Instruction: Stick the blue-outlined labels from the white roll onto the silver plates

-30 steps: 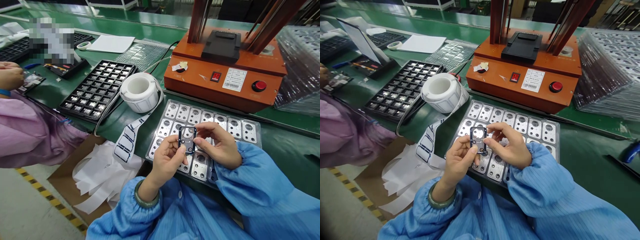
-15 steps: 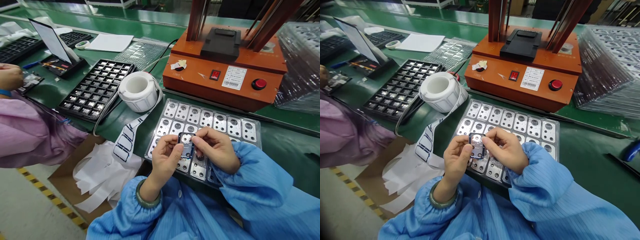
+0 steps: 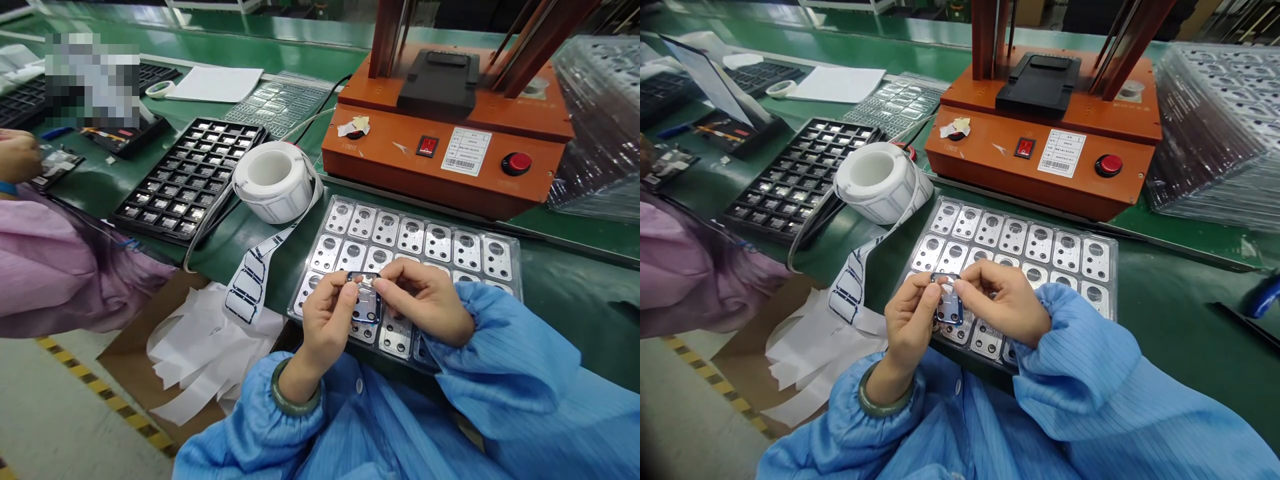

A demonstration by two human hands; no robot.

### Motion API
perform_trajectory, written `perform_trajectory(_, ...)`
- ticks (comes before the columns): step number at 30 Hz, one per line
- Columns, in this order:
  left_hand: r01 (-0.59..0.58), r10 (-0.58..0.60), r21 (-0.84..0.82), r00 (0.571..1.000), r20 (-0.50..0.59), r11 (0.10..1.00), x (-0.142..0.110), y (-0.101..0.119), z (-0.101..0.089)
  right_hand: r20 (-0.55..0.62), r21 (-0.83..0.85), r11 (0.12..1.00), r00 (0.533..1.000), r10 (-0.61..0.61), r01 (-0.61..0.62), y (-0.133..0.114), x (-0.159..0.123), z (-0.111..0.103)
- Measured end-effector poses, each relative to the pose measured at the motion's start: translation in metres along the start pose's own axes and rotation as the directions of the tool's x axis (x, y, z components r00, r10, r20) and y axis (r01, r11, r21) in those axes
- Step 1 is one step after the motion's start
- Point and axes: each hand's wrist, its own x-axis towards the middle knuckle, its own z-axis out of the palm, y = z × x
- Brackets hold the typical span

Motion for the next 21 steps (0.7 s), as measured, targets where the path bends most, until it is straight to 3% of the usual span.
perform_trajectory(9, -0.04, 0.042, -0.052, 0.998, 0.04, 0.998, 0.0037, 0.0007, 0.0013, 0.047, 0.014, 1.0, 0.999, -0.005, 0.004, -0.0008, 0.0008, 0.0003)
perform_trajectory(16, -0.069, 0.07, 0.088, 0.998, -0.002, 0.994, 0.0055, 0.0054, 0.0022, 0.098, 0.016, 1.0, 0.995, -0.004, 0.002, -0.0029, 0.0014, 0.0038)
perform_trajectory(21, -0.068, 0.068, 0.058, 0.998, 0.013, 0.996, 0.0034, 0.0014, -0.0003, 0.116, 0.082, 0.996, 0.993, 0.021, -0.03, -0.0017, 0.0001, 0.0033)
